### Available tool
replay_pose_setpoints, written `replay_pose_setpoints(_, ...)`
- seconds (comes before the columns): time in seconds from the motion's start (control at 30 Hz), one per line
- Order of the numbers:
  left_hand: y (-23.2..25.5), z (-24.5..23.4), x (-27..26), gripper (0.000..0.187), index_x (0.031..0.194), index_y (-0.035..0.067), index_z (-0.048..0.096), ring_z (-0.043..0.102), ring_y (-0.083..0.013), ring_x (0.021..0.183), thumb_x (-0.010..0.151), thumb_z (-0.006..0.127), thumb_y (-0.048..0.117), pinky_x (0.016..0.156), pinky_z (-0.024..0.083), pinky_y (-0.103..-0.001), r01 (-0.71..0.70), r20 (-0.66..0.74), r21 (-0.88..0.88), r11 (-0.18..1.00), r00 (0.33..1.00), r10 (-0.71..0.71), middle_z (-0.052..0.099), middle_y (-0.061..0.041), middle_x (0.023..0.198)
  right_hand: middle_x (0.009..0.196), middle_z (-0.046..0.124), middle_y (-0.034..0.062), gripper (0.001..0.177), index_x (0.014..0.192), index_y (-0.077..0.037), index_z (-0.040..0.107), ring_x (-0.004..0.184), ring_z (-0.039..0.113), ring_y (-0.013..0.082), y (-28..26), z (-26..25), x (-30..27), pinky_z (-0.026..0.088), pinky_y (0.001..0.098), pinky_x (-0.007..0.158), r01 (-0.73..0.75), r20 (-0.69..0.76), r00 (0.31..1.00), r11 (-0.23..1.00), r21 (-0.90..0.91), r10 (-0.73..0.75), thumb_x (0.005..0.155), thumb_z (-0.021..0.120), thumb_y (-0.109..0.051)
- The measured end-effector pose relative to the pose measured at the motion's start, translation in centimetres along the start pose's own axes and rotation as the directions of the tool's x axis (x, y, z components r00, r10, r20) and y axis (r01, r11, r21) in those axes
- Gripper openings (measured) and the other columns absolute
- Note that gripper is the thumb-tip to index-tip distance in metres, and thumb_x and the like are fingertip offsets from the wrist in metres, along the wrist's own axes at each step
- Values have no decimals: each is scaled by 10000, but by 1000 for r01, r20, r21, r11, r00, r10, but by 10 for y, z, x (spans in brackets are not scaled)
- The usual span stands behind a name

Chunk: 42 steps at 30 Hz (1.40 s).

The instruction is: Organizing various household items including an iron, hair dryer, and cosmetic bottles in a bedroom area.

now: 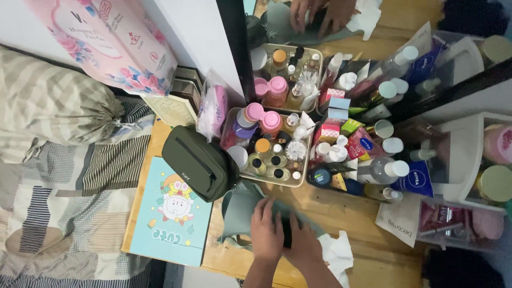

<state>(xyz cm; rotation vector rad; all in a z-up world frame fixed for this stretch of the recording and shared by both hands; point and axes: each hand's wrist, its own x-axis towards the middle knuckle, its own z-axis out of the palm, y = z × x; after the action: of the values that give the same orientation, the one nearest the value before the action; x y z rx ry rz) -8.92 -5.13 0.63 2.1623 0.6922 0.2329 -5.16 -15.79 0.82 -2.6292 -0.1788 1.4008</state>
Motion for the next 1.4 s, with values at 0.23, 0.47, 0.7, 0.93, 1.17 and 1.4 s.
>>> replay_pose_setpoints(0.23, -2, -1, -3, 392, 1288, 42, 624, 584, -411, 1183, 900, 663, 84, 1012, 470, -458, -4, -12, -53, 999, 1000, 3, 615, -179, 1320, 1311, 534, 244, 803, 1457, -149, 404, 1147, 583, 456, 19, 28, 39, 522, 528, 923, 384, -462, 829, 922, 59, -316, 765, 790, -274)
replay_pose_setpoints(0.47, 33, -16, 12, 302, 1252, 40, 663, 648, -387, 1121, 959, 655, 116, 959, 520, -434, -165, -98, -192, 967, 984, 149, 696, -189, 1196, 1194, 592, 187, 704, 1401, -187, 495, 1051, 621, 445, -19, -119, -45, 531, 517, 842, 486, -686, 669, 867, 114, -285, 767, 798, -233)
replay_pose_setpoints(0.7, 93, -43, 46, 255, 1213, 85, 691, 702, -298, 1032, 971, 651, 153, 893, 557, -383, -102, -55, -326, 940, 994, 89, 723, -138, 1156, 1220, 585, 179, 677, 1405, -66, 478, 1101, 634, 377, -1, -205, -85, 533, 467, 937, 667, -915, 81, 703, -246, -396, 844, 856, -103)
replay_pose_setpoints(0.93, 116, -36, 80, 296, 1239, 106, 688, 711, -293, 1049, 948, 672, 159, 851, 586, -384, -133, 81, -340, 931, 982, 170, 734, -125, 1137, 1290, 568, 213, 698, 1427, -15, 439, 1158, 600, 383, 21, -191, -37, 497, 454, 1015, 693, -926, -44, 656, -299, -374, 901, 889, -106)
replay_pose_setpoints(1.17, 106, -15, 83, 288, 1228, 80, 690, 714, -331, 1053, 941, 673, 97, 895, 562, -404, -211, 136, -308, 928, 955, 263, 744, -157, 1144, 1439, 473, 304, 740, 1483, -10, 444, 1291, 513, 441, 40, -167, -6, 413, 518, 1103, 561, -938, 148, 808, -180, -313, 903, 842, -241)
replay_pose_setpoints(1.4, 91, 6, 50, 294, 1233, 80, 676, 712, -331, 1026, 939, 652, 87, 895, 563, -400, -124, 162, -329, 936, 969, 185, 735, -161, 1117, 1521, 426, 330, 718, 1543, -31, 458, 1386, 454, 487, 77, -150, -33, 394, 556, 1145, 453, -941, 92, 855, -252, -326, 942, 795, -230)
